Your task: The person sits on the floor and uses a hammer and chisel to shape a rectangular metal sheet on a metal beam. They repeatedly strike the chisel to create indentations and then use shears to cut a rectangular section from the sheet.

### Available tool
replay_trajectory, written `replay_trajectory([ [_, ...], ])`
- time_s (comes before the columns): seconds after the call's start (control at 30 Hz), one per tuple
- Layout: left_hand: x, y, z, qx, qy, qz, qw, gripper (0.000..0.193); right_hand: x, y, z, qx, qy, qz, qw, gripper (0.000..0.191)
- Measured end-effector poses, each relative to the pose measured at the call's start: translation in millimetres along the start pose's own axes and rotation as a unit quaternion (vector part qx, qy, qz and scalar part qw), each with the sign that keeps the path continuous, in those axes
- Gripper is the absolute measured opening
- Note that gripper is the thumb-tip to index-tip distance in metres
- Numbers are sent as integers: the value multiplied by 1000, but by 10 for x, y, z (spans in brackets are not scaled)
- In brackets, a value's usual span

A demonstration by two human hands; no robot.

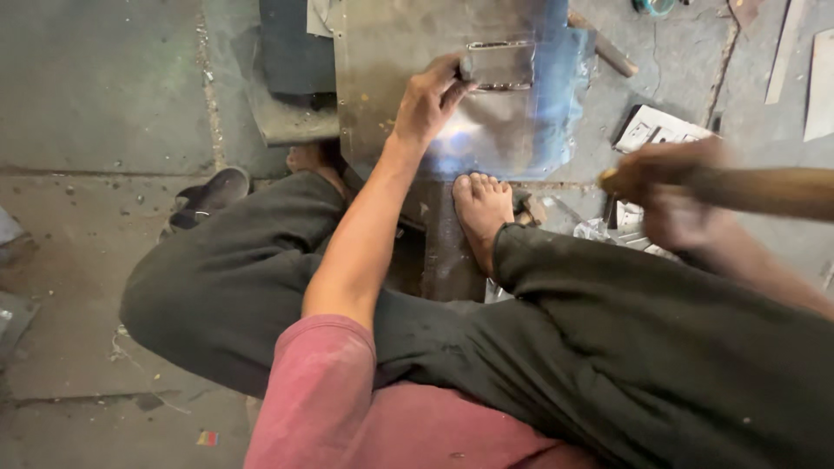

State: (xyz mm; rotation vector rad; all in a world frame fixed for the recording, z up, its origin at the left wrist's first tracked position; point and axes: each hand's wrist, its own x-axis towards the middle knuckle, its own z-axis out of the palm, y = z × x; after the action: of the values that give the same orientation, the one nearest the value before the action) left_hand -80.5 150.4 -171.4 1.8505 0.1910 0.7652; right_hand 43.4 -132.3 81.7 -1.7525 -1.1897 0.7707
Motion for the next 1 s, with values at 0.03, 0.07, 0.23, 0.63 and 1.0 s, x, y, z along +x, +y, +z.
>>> replay_trajectory([
  [0.03,2,-4,1,-1,1,12,1000,32,67,35,88,-90,-29,92,991,20],
  [0.07,5,-12,4,-1,0,22,1000,33,151,63,192,-177,-57,182,966,17],
  [0.23,7,-49,12,27,-23,-117,993,33,238,-161,73,-161,-52,222,960,24],
  [0.63,6,36,-2,53,-2,16,998,29,165,238,226,-239,-118,310,913,30],
  [1.0,313,215,171,143,76,-242,957,72,99,935,764,-56,160,401,900,28],
])
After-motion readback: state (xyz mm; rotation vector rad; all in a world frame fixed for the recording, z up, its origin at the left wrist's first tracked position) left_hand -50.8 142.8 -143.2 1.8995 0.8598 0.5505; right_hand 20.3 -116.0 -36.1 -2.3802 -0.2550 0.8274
